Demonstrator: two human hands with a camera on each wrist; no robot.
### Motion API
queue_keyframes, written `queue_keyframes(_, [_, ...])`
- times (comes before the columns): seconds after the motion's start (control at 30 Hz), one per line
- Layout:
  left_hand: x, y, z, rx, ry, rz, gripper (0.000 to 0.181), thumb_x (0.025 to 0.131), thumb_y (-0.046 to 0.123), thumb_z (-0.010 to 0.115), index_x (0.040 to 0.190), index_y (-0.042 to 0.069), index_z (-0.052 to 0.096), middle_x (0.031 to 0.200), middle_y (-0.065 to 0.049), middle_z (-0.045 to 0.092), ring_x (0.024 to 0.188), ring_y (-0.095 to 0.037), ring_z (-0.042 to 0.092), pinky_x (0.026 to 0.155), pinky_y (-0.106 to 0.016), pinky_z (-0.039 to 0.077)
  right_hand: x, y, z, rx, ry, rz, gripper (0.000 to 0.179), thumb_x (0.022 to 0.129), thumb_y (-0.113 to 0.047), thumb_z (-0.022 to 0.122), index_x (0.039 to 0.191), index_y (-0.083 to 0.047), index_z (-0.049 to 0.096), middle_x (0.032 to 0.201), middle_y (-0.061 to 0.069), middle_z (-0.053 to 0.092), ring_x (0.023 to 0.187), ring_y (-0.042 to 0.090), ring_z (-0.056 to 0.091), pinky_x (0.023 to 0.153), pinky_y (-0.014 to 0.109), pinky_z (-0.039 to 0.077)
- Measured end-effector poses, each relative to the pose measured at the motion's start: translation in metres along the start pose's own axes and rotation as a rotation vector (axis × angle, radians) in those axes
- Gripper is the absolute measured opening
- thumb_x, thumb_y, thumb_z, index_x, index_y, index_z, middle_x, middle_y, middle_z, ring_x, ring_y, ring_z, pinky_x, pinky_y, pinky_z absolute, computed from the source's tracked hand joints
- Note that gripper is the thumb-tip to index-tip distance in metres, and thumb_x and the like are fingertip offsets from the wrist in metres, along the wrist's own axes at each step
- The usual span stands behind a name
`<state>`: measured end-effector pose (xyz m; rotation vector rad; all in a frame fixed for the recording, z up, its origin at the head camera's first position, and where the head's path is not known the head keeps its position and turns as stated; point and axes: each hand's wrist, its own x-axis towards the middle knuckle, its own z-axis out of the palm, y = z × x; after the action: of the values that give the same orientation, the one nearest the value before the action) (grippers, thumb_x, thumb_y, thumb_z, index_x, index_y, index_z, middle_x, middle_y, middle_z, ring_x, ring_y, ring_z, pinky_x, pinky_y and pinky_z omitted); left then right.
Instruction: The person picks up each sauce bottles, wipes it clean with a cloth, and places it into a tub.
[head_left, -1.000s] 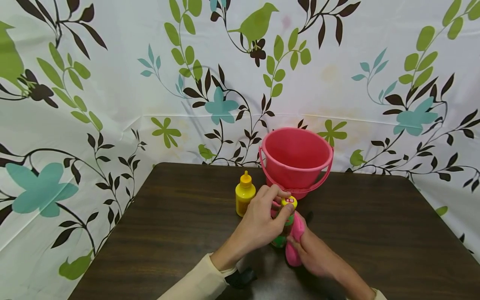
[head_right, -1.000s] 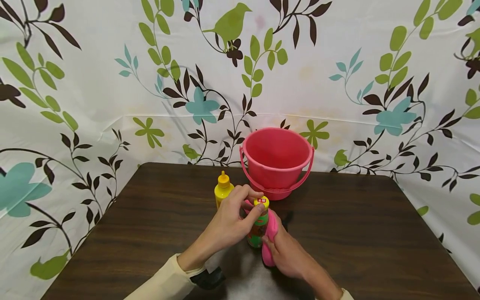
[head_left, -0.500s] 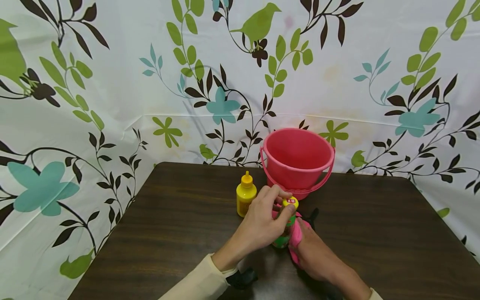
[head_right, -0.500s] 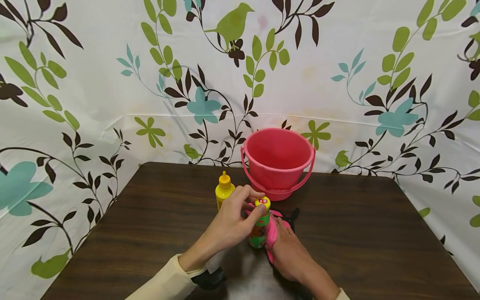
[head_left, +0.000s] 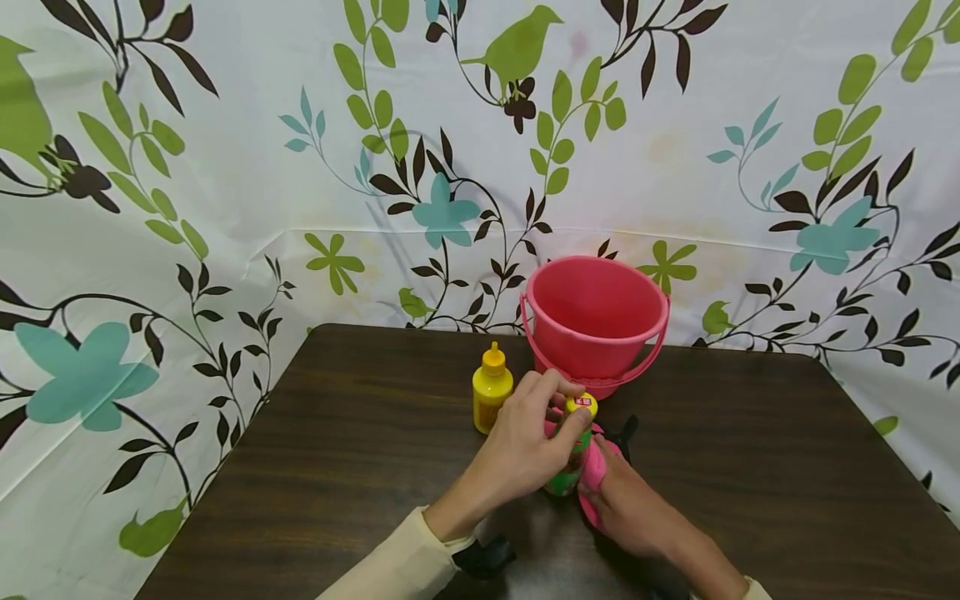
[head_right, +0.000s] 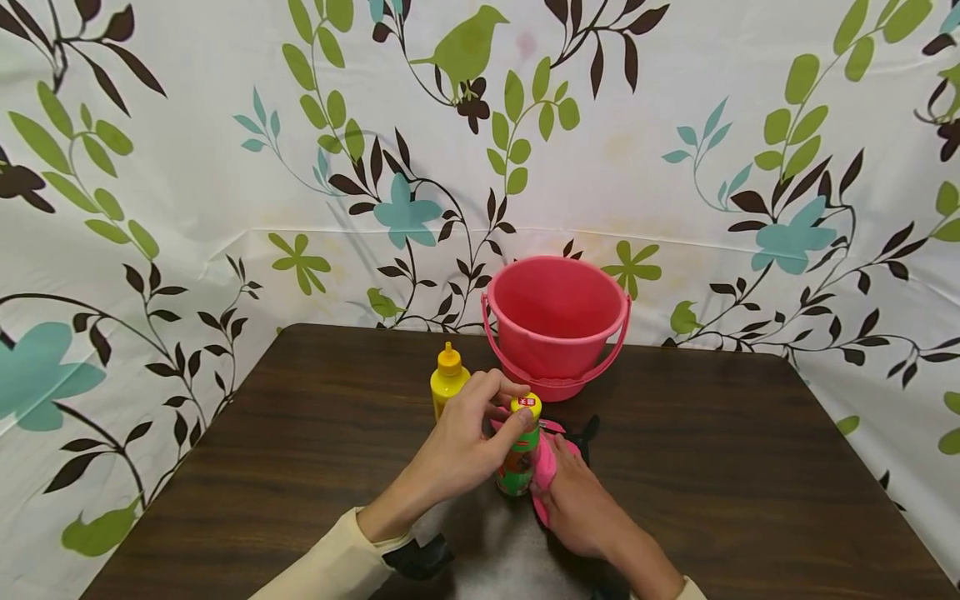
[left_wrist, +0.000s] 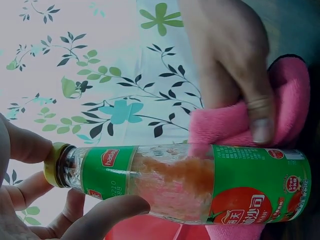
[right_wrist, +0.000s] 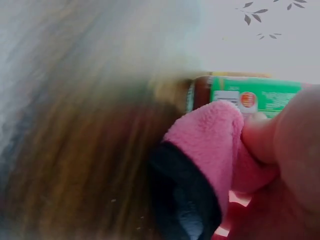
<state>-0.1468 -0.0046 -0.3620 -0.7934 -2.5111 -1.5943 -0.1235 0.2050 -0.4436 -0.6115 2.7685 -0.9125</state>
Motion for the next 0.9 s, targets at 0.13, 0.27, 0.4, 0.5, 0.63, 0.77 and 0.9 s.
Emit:
queue_keyframes(0.13, [0.0,0.0,0.001,-0.003,-0.003,0.007,0.023,0.102,0.028,0.067,0.124,0.021,0.064,0.116,0.0,0.06,0.103,-0.008,0.06,0.094,-0.028,0.06,-0.001,-0.001,-0.012,0.215,-0.116,0.062,0.029,0.112,-0.027,0.053,0.101,-0.003,0.065,0.086,0.0,0.062,0.072,0.012,0.057,0.065,0.028,0.053])
queue_keyframes(0.27, [0.0,0.0,0.004,-0.008,-0.013,0.004,0.022,0.102,0.029,0.066,0.123,0.021,0.064,0.116,0.0,0.06,0.103,-0.007,0.062,0.094,-0.024,0.059,-0.005,-0.004,-0.023,0.412,-0.121,0.155,0.034,0.112,-0.031,0.051,0.103,0.0,0.061,0.072,-0.002,0.052,0.061,0.009,0.046,0.054,0.023,0.04])
queue_keyframes(0.4, [-0.001,0.0,0.006,0.01,-0.007,-0.007,0.022,0.101,0.029,0.067,0.122,0.021,0.064,0.115,0.001,0.06,0.101,-0.007,0.063,0.093,-0.027,0.06,-0.005,-0.013,-0.029,0.576,-0.035,0.183,0.046,0.113,-0.029,0.049,0.149,0.0,0.044,0.108,0.014,0.063,0.093,0.022,0.061,0.075,0.03,0.054])
queue_keyframes(0.5, [-0.002,0.0,0.005,0.028,0.001,-0.005,0.023,0.101,0.029,0.067,0.123,0.021,0.064,0.115,0.001,0.061,0.099,-0.009,0.063,0.09,-0.027,0.059,-0.003,-0.023,-0.031,0.658,0.036,0.186,0.049,0.113,-0.024,0.047,0.157,-0.004,0.038,0.12,0.02,0.062,0.1,0.027,0.063,0.081,0.035,0.057])
queue_keyframes(0.63, [-0.002,0.0,0.003,0.035,0.001,0.001,0.022,0.102,0.03,0.067,0.122,0.021,0.064,0.114,0.001,0.06,0.098,-0.011,0.062,0.088,-0.025,0.058,-0.001,-0.036,-0.035,0.708,0.139,0.193,0.047,0.113,-0.02,0.046,0.158,-0.009,0.039,0.125,0.021,0.061,0.101,0.028,0.064,0.083,0.036,0.058])
queue_keyframes(0.77, [-0.003,0.001,0.001,0.048,0.005,-0.005,0.019,0.101,0.031,0.068,0.118,0.023,0.063,0.112,0.002,0.058,0.098,-0.011,0.059,0.087,-0.029,0.058,-0.002,-0.045,-0.04,0.719,0.224,0.191,0.043,0.114,-0.02,0.045,0.155,-0.009,0.043,0.123,0.021,0.062,0.098,0.028,0.067,0.081,0.034,0.06])
queue_keyframes(0.9, [-0.003,0.001,0.001,0.082,0.016,-0.001,0.019,0.1,0.032,0.069,0.116,0.022,0.063,0.11,0.002,0.059,0.096,-0.011,0.056,0.082,-0.026,0.055,-0.004,-0.051,-0.044,0.729,0.312,0.163,0.037,0.114,-0.02,0.044,0.147,-0.003,0.046,0.112,0.019,0.064,0.09,0.024,0.071,0.075,0.034,0.062])
